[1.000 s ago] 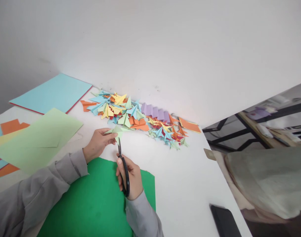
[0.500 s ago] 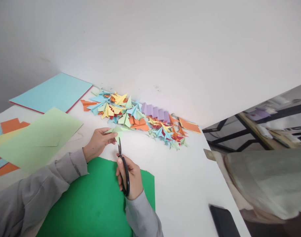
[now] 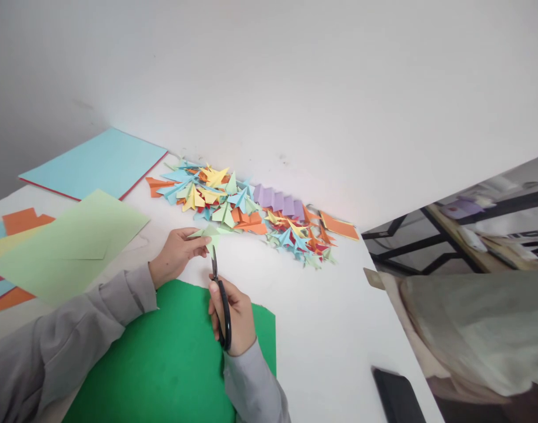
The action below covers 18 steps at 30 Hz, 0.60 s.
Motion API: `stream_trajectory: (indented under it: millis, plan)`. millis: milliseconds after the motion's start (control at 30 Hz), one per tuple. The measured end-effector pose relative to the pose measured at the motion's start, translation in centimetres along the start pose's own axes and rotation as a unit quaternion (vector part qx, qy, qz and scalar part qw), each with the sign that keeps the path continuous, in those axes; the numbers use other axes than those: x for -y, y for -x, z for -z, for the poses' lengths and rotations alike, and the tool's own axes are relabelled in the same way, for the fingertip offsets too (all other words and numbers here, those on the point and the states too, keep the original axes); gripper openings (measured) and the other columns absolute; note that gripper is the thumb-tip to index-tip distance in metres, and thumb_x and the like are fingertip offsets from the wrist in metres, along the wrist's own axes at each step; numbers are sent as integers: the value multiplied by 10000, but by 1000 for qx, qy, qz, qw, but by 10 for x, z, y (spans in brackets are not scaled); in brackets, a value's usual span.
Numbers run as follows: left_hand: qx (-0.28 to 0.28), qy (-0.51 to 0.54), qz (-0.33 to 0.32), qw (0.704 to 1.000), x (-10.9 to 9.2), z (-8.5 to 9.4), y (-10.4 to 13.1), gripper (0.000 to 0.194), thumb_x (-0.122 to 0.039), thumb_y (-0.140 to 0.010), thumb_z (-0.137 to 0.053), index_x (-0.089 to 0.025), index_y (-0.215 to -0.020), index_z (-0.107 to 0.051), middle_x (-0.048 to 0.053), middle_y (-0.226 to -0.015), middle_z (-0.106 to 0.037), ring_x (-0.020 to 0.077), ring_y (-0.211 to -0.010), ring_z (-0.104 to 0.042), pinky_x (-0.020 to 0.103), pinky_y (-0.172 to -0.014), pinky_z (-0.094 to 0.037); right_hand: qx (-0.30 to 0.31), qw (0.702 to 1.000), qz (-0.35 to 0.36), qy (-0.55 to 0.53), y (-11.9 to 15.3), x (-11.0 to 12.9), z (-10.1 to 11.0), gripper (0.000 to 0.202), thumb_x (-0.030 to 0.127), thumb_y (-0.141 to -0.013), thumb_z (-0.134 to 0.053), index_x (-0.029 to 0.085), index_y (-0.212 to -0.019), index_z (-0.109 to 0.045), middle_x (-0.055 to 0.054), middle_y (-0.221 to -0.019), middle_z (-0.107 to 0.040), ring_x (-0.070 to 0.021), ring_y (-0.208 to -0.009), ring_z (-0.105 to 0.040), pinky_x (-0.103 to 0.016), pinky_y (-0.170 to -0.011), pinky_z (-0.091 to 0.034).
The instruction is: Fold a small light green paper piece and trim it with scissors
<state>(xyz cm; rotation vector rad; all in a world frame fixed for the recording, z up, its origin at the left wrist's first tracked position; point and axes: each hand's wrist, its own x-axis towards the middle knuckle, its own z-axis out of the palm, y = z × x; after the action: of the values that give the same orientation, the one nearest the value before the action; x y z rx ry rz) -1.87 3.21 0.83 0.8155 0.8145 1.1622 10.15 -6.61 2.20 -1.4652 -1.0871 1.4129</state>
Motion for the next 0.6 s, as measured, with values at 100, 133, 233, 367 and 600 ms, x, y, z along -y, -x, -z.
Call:
stream_trajectory:
  millis: [100, 133, 233, 367, 600]
  plan:
    - [-1, -2, -3, 1000, 1, 1, 0, 144, -220, -594, -649, -90, -621, -591, 16, -566, -543, 90, -509, -510, 242, -500, -444, 2, 1000, 0, -2, 0, -1, 1, 477, 479, -748, -492, 134, -1075, -534, 70, -470, -442, -26, -260, -343, -134, -214, -288]
    - [-1, -3, -4, 1000, 1, 1, 0, 143, -219, -595, -648, -91, -620, -591, 17, -567, -544, 91, -510, -511, 243, -502, -444, 1, 1000, -1, -4, 0, -1, 1, 475, 478, -748, -492, 137, -1075, -534, 70, -471, -443, -26, -260, -342, -134, -213, -287]
    - [-1, -5, -2, 1000, 1, 1, -1, 139, -217, -596, -646, -92, -616, -590, 18, -567, -546, 91, -509, -511, 244, -501, -443, -1, 1000, -1, -7, 0, -2, 2, 476, 478, -747, -494, 138, -1078, -532, 70, -473, -443, -25, -260, -341, -132, -211, -282]
    - [-5, -2, -3, 1000, 1, 0, -1, 139, -220, -590, -649, -95, -611, -592, 15, -562, -547, 89, -500, -509, 243, -497, -442, 2, 1000, -2, -6, -1, -2, 2, 478, 475, -748, -494, 132, -1080, -532, 69, -475, -440, -25, -261, -339, -133, -212, -284]
    - [-6, 1, 0, 1000, 0, 0, -1, 154, -230, -588, -650, -92, -617, -588, 16, -570, -546, 87, -502, -508, 239, -497, -442, 10, 1000, 0, 1, -1, -2, 1, 486, 473, -750, -491, 125, -1087, -528, 67, -469, -447, -27, -253, -345, -136, -213, -279]
